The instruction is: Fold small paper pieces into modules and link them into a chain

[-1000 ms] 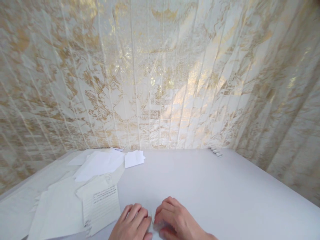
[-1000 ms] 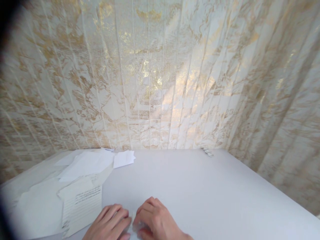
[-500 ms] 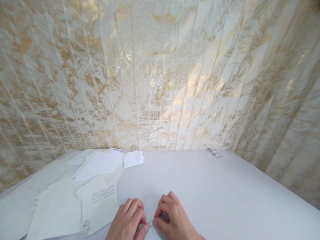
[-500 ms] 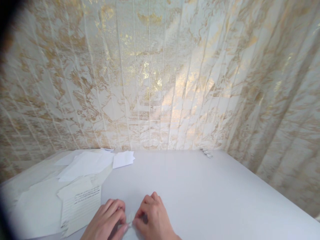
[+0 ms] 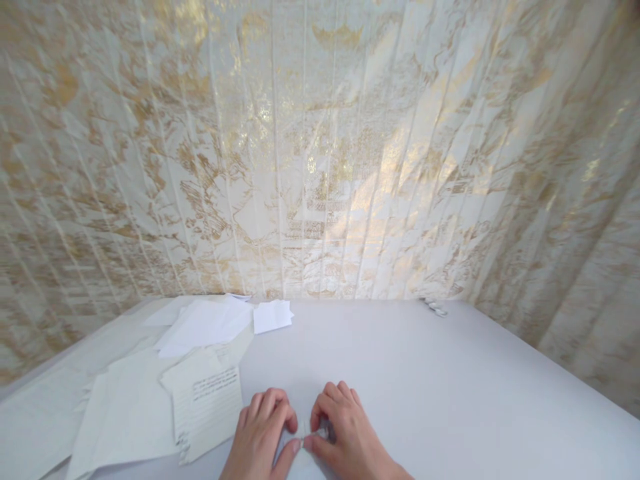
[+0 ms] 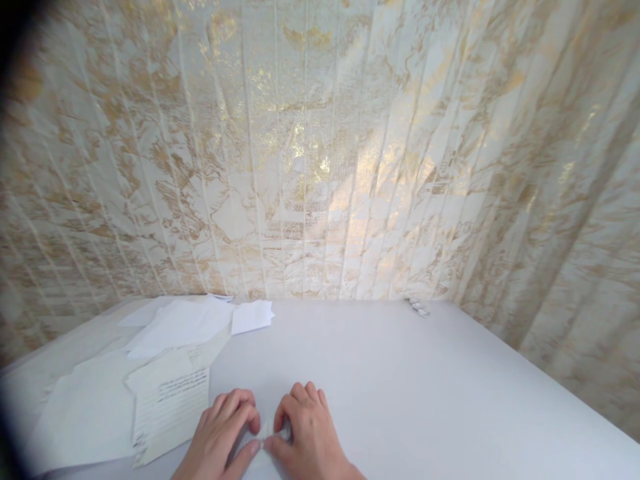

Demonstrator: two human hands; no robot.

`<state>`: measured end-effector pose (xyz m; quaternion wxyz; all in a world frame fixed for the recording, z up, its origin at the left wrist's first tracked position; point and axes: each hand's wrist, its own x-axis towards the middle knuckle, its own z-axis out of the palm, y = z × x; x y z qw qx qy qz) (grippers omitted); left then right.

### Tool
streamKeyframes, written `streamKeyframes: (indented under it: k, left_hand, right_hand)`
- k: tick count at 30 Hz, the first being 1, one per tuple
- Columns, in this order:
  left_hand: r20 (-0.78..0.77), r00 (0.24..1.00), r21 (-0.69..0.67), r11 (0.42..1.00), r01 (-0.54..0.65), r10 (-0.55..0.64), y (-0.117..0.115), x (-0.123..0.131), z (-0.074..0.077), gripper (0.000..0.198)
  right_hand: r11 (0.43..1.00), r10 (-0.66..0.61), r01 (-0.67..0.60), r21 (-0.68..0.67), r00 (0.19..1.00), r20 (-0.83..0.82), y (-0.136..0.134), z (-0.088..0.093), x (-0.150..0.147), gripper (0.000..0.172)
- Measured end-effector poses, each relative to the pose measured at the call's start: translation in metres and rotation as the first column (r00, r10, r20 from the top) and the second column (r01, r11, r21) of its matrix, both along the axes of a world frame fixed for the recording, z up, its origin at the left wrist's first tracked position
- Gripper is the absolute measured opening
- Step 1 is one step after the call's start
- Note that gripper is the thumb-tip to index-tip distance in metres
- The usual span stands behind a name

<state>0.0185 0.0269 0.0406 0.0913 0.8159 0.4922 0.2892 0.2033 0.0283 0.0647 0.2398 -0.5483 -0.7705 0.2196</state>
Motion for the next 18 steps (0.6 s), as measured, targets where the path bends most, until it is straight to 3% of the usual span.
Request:
streamKeyframes:
  k: [5,11,14,18]
  left_hand:
    - [0.015,0.999,-0.065,0.997,0.040,-0.039,-0.001,-0.006,0.002,0.019]
    - [-0.036,0.979,0.061,0.977,0.204,-0.202,0.003,-0.012,-0.015,0.042]
    - [-0.042,0.970,0.104,0.965,0.242,-0.239,0.005,-0.012,-0.017,0.044]
    - [0.141,0.949,0.105,0.957,0.269,-0.282,0.002,-0.009,-0.010,0.042]
  right_hand:
    - [0.993,0.079,-0.084,-0.089,0.996,-0.050,0.004,0.008,0.011,0.028]
    - [0.981,0.140,-0.155,-0.114,0.982,-0.130,0.003,0.013,0.022,0.047]
    - [0.982,0.141,-0.155,-0.109,0.982,-0.128,0.001,0.013,0.022,0.043]
    - [0.989,0.106,-0.116,-0.092,0.989,-0.108,0.001,0.003,0.016,0.034]
